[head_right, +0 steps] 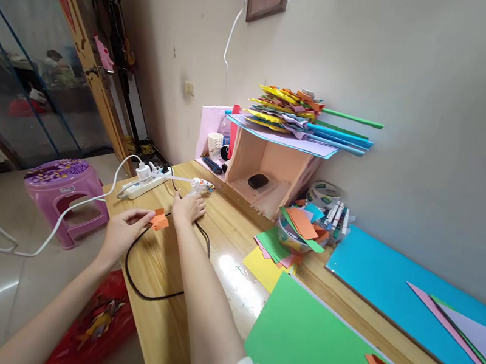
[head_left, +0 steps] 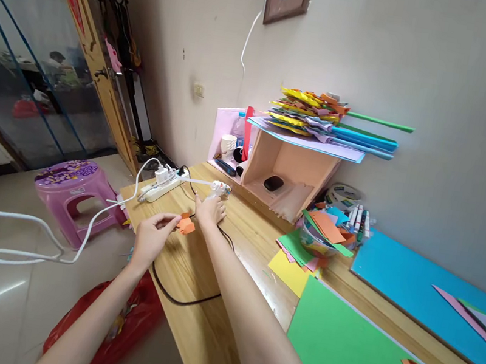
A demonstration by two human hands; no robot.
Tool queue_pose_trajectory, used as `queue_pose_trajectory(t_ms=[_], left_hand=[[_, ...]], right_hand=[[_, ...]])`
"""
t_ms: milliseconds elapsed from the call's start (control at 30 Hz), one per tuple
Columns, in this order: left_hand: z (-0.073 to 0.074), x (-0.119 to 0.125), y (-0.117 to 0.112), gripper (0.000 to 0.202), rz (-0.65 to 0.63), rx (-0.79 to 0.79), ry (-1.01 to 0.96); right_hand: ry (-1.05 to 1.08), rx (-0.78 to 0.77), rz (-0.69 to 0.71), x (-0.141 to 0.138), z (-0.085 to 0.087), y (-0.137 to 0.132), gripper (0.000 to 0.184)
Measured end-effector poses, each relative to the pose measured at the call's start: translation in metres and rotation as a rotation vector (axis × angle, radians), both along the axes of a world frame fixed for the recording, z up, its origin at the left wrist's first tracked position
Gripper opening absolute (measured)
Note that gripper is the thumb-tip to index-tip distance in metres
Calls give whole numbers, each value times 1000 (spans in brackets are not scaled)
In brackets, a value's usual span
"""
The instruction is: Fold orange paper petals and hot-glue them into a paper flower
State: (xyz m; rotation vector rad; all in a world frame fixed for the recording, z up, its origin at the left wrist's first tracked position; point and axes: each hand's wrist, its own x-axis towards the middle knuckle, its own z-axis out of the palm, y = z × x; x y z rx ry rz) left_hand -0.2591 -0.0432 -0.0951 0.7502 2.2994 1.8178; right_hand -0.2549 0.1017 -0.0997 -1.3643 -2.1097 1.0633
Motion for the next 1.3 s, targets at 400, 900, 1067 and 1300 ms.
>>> queue_pose_trajectory(t_ms=[400, 900, 1067, 1300], left_hand=[[-2, -9, 0, 34, 23, -10, -73], [-12, 90, 97, 22, -648, -249, -182], [-13, 124, 141, 17, -895, -395, -89], [-22, 176, 171, 14, -1082, -502, -238]], right_hand=[[224, -2, 118, 65, -1, 41, 22], [524, -302, 306, 335, -29, 20, 29], [515, -175, 94, 379, -39, 18, 27], [436, -44, -62, 411, -43, 1, 27]])
